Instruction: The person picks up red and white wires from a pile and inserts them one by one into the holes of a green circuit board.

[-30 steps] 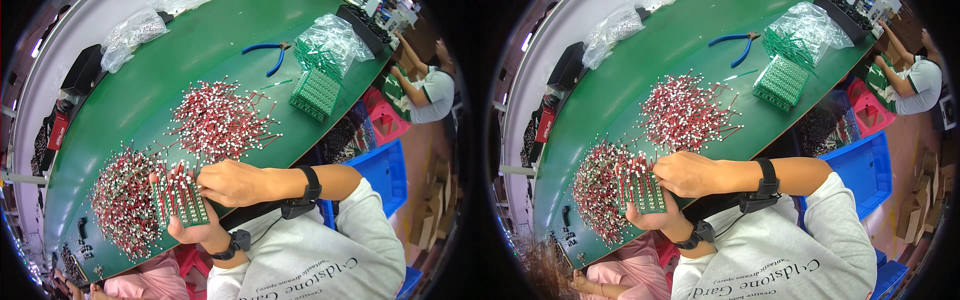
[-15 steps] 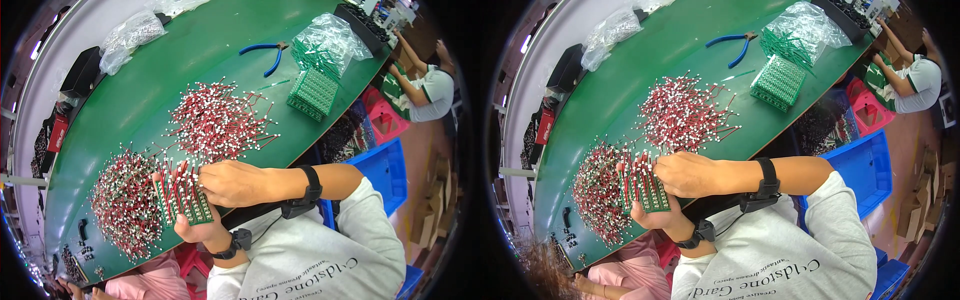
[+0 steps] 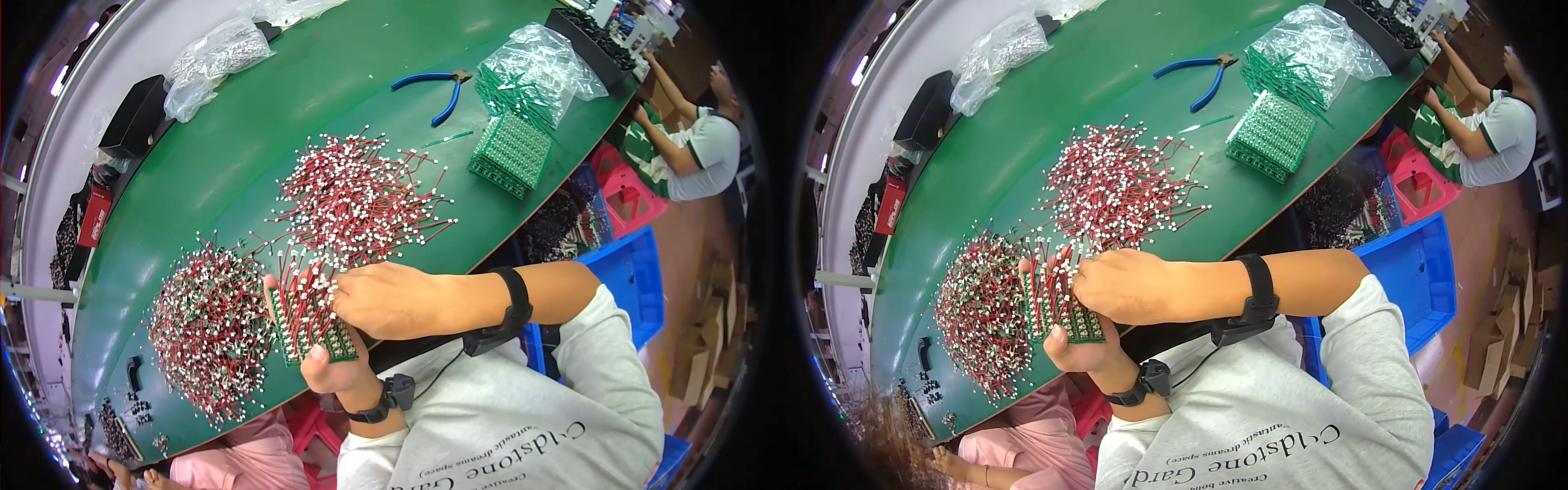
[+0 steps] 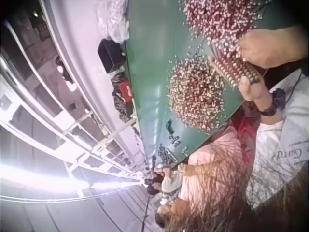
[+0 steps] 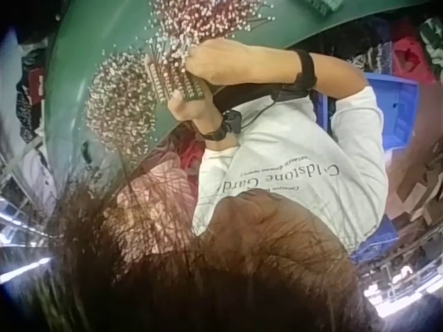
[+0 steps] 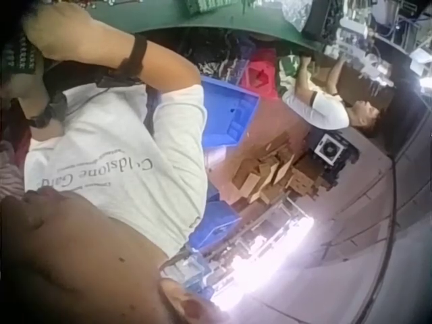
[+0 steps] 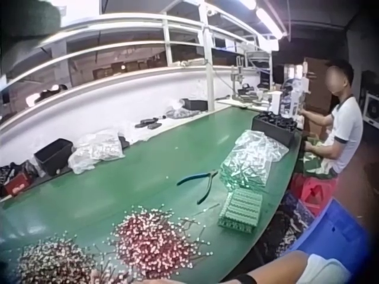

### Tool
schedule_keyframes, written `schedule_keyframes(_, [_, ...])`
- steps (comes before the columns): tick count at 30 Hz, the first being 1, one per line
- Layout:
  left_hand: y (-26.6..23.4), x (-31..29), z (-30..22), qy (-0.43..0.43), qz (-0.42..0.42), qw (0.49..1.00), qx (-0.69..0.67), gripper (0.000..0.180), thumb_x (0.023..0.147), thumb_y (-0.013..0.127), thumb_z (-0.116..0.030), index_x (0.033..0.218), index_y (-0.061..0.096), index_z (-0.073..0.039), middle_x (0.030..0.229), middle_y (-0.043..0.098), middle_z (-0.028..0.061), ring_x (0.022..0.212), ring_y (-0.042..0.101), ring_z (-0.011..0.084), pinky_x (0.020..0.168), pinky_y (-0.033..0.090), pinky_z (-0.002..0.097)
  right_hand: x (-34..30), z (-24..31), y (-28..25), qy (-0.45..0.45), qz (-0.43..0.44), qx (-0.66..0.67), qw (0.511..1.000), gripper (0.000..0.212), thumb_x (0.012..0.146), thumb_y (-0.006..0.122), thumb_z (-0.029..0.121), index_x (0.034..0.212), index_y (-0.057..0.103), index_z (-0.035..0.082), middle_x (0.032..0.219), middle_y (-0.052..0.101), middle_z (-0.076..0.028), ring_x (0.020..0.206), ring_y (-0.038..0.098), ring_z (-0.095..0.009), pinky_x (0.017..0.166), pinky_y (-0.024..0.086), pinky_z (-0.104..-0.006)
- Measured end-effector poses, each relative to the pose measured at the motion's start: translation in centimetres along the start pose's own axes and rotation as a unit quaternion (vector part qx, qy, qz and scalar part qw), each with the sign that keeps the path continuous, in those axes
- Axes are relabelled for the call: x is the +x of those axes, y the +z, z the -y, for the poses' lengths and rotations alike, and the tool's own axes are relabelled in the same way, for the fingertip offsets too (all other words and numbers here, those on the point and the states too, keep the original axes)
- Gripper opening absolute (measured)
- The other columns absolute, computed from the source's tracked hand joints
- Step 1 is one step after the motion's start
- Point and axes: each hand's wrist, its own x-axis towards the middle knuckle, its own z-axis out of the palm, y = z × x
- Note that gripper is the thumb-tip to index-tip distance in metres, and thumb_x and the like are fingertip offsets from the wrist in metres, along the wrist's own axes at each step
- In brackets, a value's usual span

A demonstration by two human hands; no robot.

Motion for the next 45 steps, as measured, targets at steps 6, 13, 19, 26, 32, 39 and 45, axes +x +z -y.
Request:
schedule_keyframes(6, [0.4,-0.3,0.1,-0.024,0.005,0.999,-0.036,0.103,0.059,0.057,-0.025,0.15,0.016,0.002,0.127,0.052,0.0271,0.115,0.055,0.0367,0.105,0.04,0.0448,-0.4,1.3,-0.7,0.036,0.009,-0.066,0.997,0.016,0.079,0.057,0.01,0.088,0.058,-0.004,0.084,0.061,-0.016,0.081,0.065,-0.03,0.071,0.055,-0.0383])
schedule_keyframes(13, [-0.4,-0.5,0.7,-0.041,0.046,0.998,-0.027,0.096,0.064,0.054,-0.029,0.15,0.022,-0.004,0.131,0.052,0.0232,0.121,0.052,0.0352,0.105,0.04,0.0448,-0.4,0.3,0.4,0.001,-0.032,-0.055,0.998,0.021,0.076,0.061,0.009,0.091,0.061,-0.005,0.085,0.067,-0.017,0.078,0.068,-0.029,0.069,0.056,-0.0374])
schedule_keyframes(19, [-1.2,0.1,0.4,-0.04,0.055,0.995,-0.079,0.096,0.063,0.058,-0.026,0.149,0.021,-0.003,0.129,0.051,0.0269,0.12,0.052,0.0375,0.106,0.04,0.0465,-0.3,-0.3,0.7,0.005,-0.029,-0.036,0.999,0.015,0.079,0.058,0.009,0.088,0.059,-0.003,0.084,0.062,-0.014,0.079,0.065,-0.03,0.067,0.054,-0.0382])
schedule_keyframes(26, [-3.3,1.7,-2.5,0.063,0.057,0.995,-0.06,0.085,0.07,0.057,-0.03,0.144,0.032,0.005,0.135,0.048,0.0271,0.126,0.047,0.0401,0.109,0.033,0.0519,-1.6,-3.4,-3.5,-0.03,-0.115,-0.009,0.993,0.011,0.077,0.066,0.01,0.086,0.061,0.008,0.081,0.056,-0.006,0.075,0.061,-0.025,0.061,0.05,-0.0362])
schedule_keyframes(32, [-3.6,1.6,-2.4,0.052,0.029,0.998,-0.033,0.087,0.07,0.058,-0.032,0.144,0.031,0.004,0.133,0.05,0.0251,0.124,0.049,0.0381,0.107,0.035,0.0522,-2.9,-5.0,-1.5,-0.018,0.009,-0.034,0.999,0.004,0.074,0.061,0.008,0.078,0.062,0.009,0.087,0.053,-0.006,0.085,0.056,-0.025,0.068,0.049,-0.0381])
schedule_keyframes(39, [-3.5,1.6,-1.6,0.044,0.07,0.996,-0.043,0.083,0.074,0.057,-0.032,0.144,0.033,0.004,0.135,0.05,0.0248,0.125,0.049,0.0381,0.106,0.035,0.0539,-0.9,-5.7,0.0,-0.106,-0.149,-0.027,0.983,0.007,0.076,0.061,0.007,0.084,0.06,0.007,0.088,0.055,-0.008,0.091,0.056,-0.027,0.077,0.046,-0.0368])
schedule_keyframes(45, [-3.0,1.3,-1.0,0.046,0.042,0.997,-0.05,0.077,0.075,0.057,-0.031,0.14,0.039,0.005,0.134,0.051,0.026,0.124,0.05,0.0402,0.105,0.038,0.0536,0.2,-3.6,-0.3,-0.044,-0.137,0.158,0.977,0.012,0.082,0.063,-0.001,0.092,0.057,0.002,0.086,0.054,-0.011,0.079,0.059,-0.03,0.069,0.049,-0.0399])
